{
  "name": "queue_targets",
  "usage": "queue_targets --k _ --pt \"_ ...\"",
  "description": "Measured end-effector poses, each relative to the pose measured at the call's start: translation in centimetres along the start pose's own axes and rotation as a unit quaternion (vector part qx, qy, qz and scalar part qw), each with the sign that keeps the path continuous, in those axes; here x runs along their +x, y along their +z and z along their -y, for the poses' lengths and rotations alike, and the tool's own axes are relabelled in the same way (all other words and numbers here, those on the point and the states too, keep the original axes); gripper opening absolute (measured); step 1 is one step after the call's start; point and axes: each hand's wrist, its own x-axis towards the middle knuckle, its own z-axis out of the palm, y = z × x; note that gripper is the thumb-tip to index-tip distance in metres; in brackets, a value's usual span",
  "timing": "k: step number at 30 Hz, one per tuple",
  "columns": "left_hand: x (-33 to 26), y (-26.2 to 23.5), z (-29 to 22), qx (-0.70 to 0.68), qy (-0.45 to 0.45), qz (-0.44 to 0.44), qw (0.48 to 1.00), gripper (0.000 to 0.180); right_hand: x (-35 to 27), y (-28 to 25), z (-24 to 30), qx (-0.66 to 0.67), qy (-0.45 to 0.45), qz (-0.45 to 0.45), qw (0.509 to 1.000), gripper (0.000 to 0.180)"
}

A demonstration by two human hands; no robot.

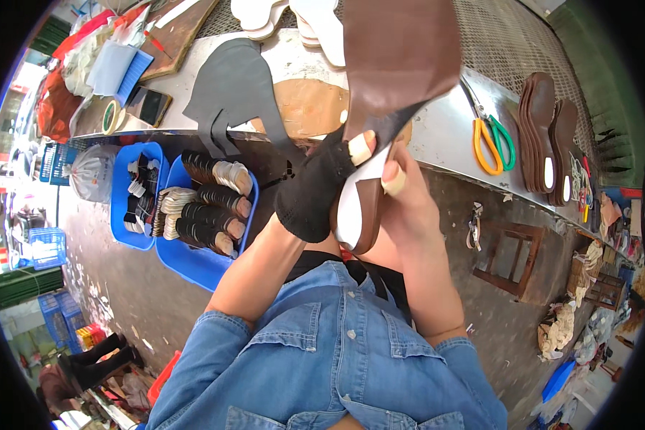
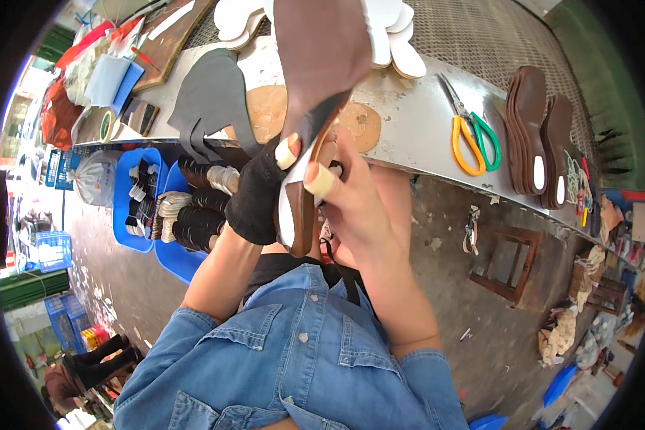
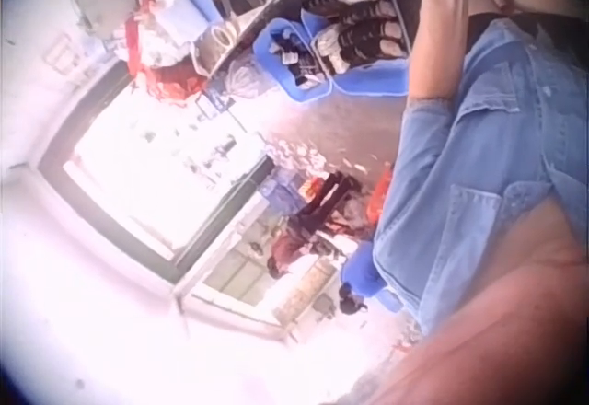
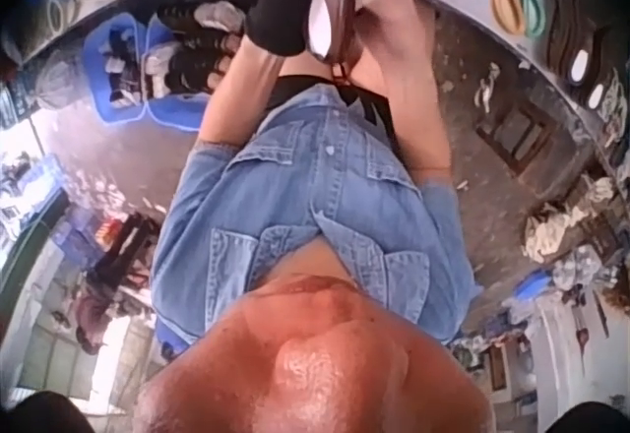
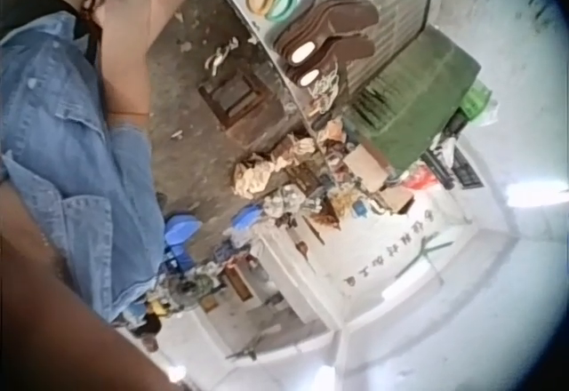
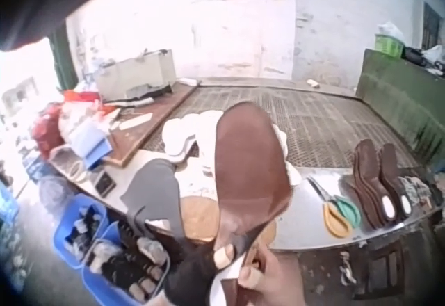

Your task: Applying adhesive and assembling shoe sole components at a workbench.

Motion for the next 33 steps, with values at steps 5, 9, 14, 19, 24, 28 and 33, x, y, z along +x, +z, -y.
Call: queue_targets --k 5,9,14,19,24,28,33 --pt "0.7 0.5 -0.9 0.085 0.079 -0.072 0.991 0.040 1.3 -0.1 0.7 -0.072 -0.108 -0.104 0.986 0.048" --pt "0.6 0.7 -1.1 0.085 0.142 -0.113 0.980 0.042 -0.2 0.0 1.6 -0.313 -0.212 -0.162 0.911 0.017" --pt "0.8 0.8 -0.8 0.188 0.210 -0.123 0.951 0.037 1.2 0.3 1.7 -0.533 -0.180 -0.156 0.812 0.022" --pt "1.0 0.2 -0.6 0.133 0.239 -0.093 0.958 0.038 2.1 1.1 1.7 -0.630 -0.227 -0.098 0.736 0.029" --pt "1.2 0.9 -1.7 0.155 0.219 -0.165 0.949 0.033 1.3 -1.6 1.7 -0.498 -0.178 -0.032 0.848 0.020" --pt "1.3 -2.2 -1.7 0.164 0.064 -0.030 0.984 0.030 1.6 -2.2 2.2 -0.455 -0.256 -0.012 0.853 0.019" --pt "0.8 -1.6 -1.5 0.134 0.105 -0.032 0.985 0.041 0.4 -3.5 2.6 -0.365 -0.085 0.002 0.927 0.021"
